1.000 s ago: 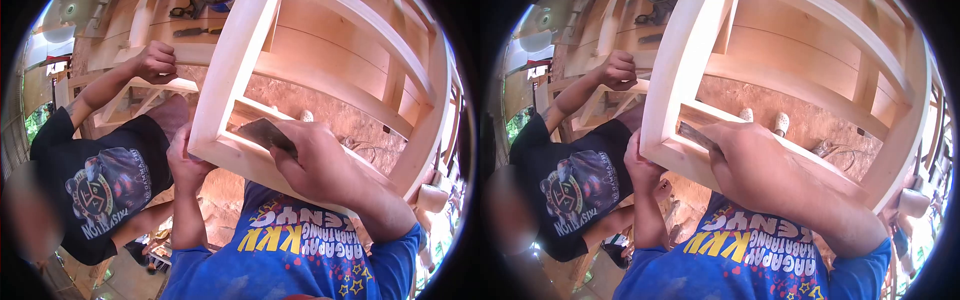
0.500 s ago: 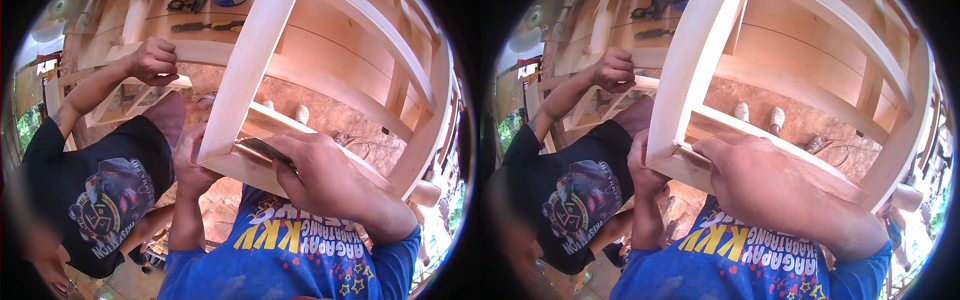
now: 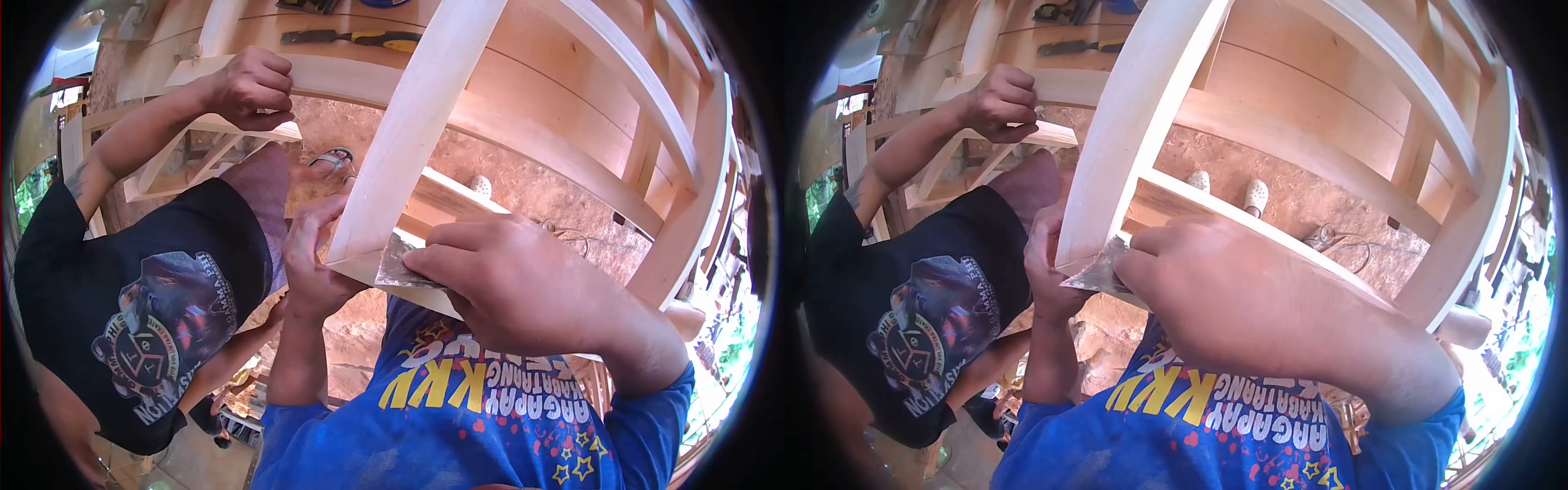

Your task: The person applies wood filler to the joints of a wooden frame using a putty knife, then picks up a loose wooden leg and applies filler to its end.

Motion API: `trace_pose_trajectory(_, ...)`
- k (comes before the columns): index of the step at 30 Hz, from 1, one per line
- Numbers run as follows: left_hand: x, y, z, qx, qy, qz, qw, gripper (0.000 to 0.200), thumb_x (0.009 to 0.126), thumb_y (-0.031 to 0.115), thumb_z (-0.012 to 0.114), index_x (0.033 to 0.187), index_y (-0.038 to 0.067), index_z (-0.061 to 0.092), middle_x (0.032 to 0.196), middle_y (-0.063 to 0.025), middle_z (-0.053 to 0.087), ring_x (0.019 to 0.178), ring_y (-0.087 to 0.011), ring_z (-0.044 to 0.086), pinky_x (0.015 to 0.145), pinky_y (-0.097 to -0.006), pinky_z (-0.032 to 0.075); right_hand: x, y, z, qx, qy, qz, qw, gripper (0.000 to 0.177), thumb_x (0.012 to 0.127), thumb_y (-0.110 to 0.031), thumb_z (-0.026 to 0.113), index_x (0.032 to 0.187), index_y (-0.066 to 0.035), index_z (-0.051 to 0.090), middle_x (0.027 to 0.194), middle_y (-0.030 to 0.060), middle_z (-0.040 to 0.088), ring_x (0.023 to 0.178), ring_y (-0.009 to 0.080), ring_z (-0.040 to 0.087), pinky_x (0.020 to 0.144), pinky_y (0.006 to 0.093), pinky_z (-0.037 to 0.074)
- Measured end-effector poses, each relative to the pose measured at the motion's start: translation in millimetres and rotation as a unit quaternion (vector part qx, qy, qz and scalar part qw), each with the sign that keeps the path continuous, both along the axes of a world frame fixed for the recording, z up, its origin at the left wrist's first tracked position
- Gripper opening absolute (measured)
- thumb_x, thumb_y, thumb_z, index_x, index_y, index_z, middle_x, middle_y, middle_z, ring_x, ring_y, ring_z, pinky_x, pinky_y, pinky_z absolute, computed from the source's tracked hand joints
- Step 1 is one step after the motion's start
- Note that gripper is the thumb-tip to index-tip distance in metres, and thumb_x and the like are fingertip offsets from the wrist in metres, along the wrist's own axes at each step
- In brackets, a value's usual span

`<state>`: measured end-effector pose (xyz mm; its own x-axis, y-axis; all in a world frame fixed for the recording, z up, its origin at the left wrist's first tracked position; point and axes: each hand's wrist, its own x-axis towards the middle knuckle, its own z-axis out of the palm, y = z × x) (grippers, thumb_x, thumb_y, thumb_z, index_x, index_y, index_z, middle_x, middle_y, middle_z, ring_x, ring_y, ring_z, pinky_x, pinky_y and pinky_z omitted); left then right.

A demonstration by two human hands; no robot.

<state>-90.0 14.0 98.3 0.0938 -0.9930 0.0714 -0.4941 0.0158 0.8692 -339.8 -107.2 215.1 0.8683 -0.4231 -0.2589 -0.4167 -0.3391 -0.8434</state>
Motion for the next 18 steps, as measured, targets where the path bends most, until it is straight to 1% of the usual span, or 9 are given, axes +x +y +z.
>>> trace_pose_trajectory(3, -1, 1, -1, 0.004, 0.001, -0.001, 1.000, 0.079, 0.064, 0.033, 0.103, 0.126, 0.002, 0.066, 0.122, -0.0167, 0.072, 0.115, -0.0323, 0.071, 0.099, -0.0426, 0.056, 0, -10, -3, -0.019, -0.025, 0.042, 0.999, 0.038, 0.079, 0.002, 0.072, 0.116, 0.002, 0.072, 0.094, 0.0171, 0.069, 0.093, 0.0394, 0.071, 0.080, 0.0489, 0.059)
trace_pose_trajectory(6, -2, 0, 1, 0.007, -0.019, -0.011, 1.000, 0.078, 0.065, 0.033, 0.103, 0.126, 0.003, 0.066, 0.124, -0.0168, 0.071, 0.117, -0.0326, 0.070, 0.099, -0.0431, 0.056, -1, -22, -2, 0.002, -0.004, 0.091, 0.996, 0.038, 0.078, 0.002, 0.071, 0.116, 0.000, 0.073, 0.095, 0.0174, 0.070, 0.093, 0.0393, 0.071, 0.080, 0.0482, 0.059)
trace_pose_trajectory(9, -2, 0, 3, 0.017, -0.034, -0.023, 0.999, 0.077, 0.065, 0.032, 0.103, 0.126, 0.003, 0.065, 0.124, -0.0167, 0.071, 0.116, -0.0327, 0.070, 0.099, -0.0433, 0.056, -7, -30, -5, -0.015, -0.011, 0.115, 0.993, 0.038, 0.078, 0.002, 0.071, 0.116, -0.003, 0.075, 0.097, 0.0167, 0.071, 0.093, 0.0382, 0.072, 0.079, 0.0473, 0.059)
trace_pose_trajectory(11, -3, -1, 6, 0.015, -0.040, -0.033, 0.999, 0.077, 0.065, 0.032, 0.103, 0.126, 0.003, 0.065, 0.124, -0.0166, 0.071, 0.116, -0.0326, 0.070, 0.099, -0.0432, 0.056, -19, -38, -8, -0.002, -0.015, 0.092, 0.996, 0.036, 0.080, 0.002, 0.072, 0.115, -0.005, 0.076, 0.096, 0.0162, 0.073, 0.090, 0.0376, 0.072, 0.078, 0.0469, 0.059)
trace_pose_trajectory(13, -5, -2, 9, 0.005, -0.040, -0.047, 0.998, 0.078, 0.065, 0.032, 0.104, 0.126, 0.003, 0.065, 0.123, -0.0166, 0.071, 0.115, -0.0324, 0.070, 0.099, -0.0428, 0.056, -37, -50, -11, 0.010, -0.010, 0.052, 0.999, 0.032, 0.084, 0.004, 0.072, 0.115, -0.003, 0.077, 0.095, 0.0163, 0.075, 0.087, 0.0344, 0.073, 0.075, 0.0427, 0.058)
trace_pose_trajectory(14, -7, 0, 9, 0.010, -0.032, -0.044, 0.998, 0.076, 0.067, 0.032, 0.103, 0.126, 0.001, 0.064, 0.123, -0.0157, 0.070, 0.115, -0.0297, 0.069, 0.100, -0.0412, 0.054, -47, -56, -14, 0.032, -0.001, 0.017, 0.999, 0.030, 0.086, 0.005, 0.072, 0.115, -0.003, 0.077, 0.095, 0.0163, 0.076, 0.085, 0.0327, 0.074, 0.074, 0.0406, 0.058)
trace_pose_trajectory(15, -8, 2, 9, 0.013, -0.025, -0.040, 0.999, 0.075, 0.070, 0.032, 0.101, 0.126, 0.000, 0.064, 0.123, -0.0147, 0.069, 0.114, -0.0270, 0.068, 0.100, -0.0397, 0.053, -54, -57, -15, 0.067, 0.011, -0.025, 0.997, 0.028, 0.088, 0.006, 0.073, 0.115, -0.002, 0.077, 0.094, 0.0163, 0.077, 0.083, 0.0311, 0.075, 0.073, 0.0385, 0.058)
trace_pose_trajectory(16, -9, 3, 9, 0.014, -0.020, -0.035, 0.999, 0.073, 0.072, 0.032, 0.100, 0.126, -0.002, 0.064, 0.124, -0.0137, 0.068, 0.113, -0.0243, 0.067, 0.101, -0.0381, 0.051, -59, -51, -15, 0.112, 0.024, -0.067, 0.991, 0.028, 0.091, 0.006, 0.072, 0.118, 0.001, 0.075, 0.097, 0.0158, 0.078, 0.084, 0.0278, 0.075, 0.075, 0.0369, 0.059)
trace_pose_trajectory(18, -11, 6, 11, 0.015, -0.014, -0.033, 0.999, 0.071, 0.073, 0.029, 0.100, 0.126, -0.002, 0.064, 0.125, -0.0140, 0.069, 0.115, -0.0242, 0.067, 0.102, -0.0380, 0.051, -63, -31, -15, 0.222, 0.047, -0.172, 0.958, 0.027, 0.096, 0.003, 0.072, 0.124, 0.004, 0.070, 0.102, 0.0148, 0.079, 0.089, 0.0218, 0.075, 0.078, 0.0347, 0.061)
